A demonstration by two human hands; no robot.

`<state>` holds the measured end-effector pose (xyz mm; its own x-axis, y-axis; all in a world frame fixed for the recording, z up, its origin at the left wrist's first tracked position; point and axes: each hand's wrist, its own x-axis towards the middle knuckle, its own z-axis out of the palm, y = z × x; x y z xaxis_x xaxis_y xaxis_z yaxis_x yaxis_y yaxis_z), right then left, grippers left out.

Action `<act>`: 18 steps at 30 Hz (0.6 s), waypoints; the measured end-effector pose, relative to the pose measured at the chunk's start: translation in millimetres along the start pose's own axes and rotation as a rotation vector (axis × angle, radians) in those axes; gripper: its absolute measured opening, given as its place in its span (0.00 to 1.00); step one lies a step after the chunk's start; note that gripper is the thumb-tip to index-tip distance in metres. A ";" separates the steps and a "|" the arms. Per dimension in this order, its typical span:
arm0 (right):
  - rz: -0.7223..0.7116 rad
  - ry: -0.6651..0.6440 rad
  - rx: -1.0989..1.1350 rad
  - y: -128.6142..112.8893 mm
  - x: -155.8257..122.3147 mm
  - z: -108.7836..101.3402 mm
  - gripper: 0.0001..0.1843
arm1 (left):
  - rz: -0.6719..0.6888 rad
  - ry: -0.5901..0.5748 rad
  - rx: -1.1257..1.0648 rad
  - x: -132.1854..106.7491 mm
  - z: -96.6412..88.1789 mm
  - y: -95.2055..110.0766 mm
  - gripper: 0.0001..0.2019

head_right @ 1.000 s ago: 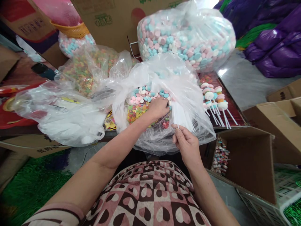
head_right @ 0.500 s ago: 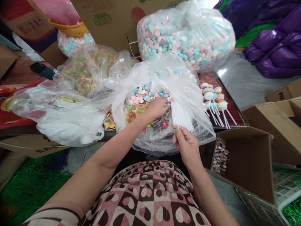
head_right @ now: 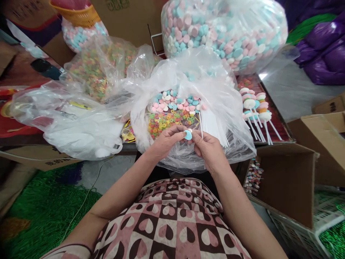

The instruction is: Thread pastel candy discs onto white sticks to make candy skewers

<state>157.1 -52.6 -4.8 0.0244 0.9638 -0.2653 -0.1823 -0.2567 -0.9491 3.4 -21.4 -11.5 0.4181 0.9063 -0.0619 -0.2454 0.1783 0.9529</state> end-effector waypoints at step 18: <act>-0.315 0.233 -0.426 8.5 -6.5 6.8 0.10 | -0.077 0.276 0.033 -5.5 -1.0 -11.6 0.05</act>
<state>148.7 -60.5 -10.0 0.2378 0.9696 0.0569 0.2791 -0.0121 -0.9602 3.0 -28.1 -22.5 0.1797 0.9614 -0.2084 -0.1913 0.2419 0.9512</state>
